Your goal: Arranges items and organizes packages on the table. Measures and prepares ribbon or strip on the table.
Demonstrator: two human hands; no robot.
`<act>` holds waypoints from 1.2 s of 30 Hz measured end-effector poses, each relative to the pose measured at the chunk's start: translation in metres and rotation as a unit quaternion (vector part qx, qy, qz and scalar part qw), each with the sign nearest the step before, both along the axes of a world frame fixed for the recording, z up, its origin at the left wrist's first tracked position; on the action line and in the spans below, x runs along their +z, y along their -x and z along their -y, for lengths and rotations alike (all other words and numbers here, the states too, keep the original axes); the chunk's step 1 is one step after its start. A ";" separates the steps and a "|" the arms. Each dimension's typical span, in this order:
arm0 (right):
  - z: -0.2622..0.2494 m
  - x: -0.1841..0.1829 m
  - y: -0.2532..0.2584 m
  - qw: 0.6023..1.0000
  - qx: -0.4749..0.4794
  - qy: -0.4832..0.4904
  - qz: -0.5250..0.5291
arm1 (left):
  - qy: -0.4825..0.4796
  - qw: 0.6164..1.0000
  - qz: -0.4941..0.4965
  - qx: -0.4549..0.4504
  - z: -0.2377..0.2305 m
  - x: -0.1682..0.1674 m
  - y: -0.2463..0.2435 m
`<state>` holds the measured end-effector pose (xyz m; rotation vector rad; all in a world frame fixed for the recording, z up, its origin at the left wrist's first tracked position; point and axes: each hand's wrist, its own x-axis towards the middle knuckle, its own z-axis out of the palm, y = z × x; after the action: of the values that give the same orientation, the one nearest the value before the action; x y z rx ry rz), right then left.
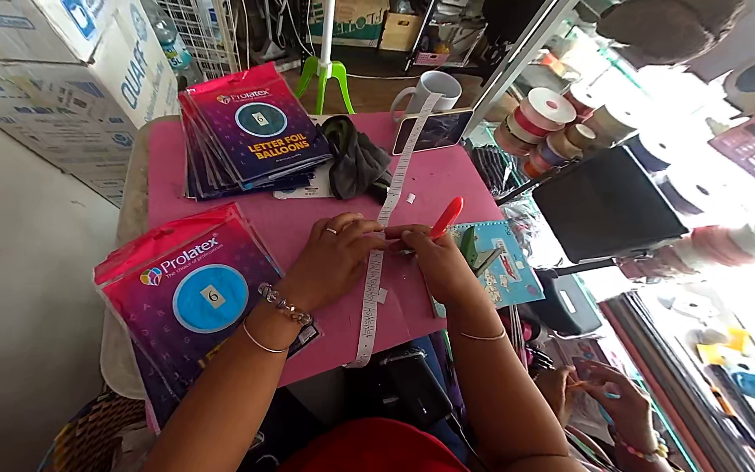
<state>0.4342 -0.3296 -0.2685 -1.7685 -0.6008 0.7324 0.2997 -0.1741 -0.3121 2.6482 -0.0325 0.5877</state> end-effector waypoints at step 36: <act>-0.014 -0.053 0.026 0.959 -0.108 -0.134 0.224 | 0.035 0.992 -0.120 0.002 -0.004 0.004 0.002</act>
<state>0.4080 -0.3160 -0.3215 -1.7154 -0.7526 0.0848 0.2977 -0.1700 -0.3085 2.6318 0.0636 0.2632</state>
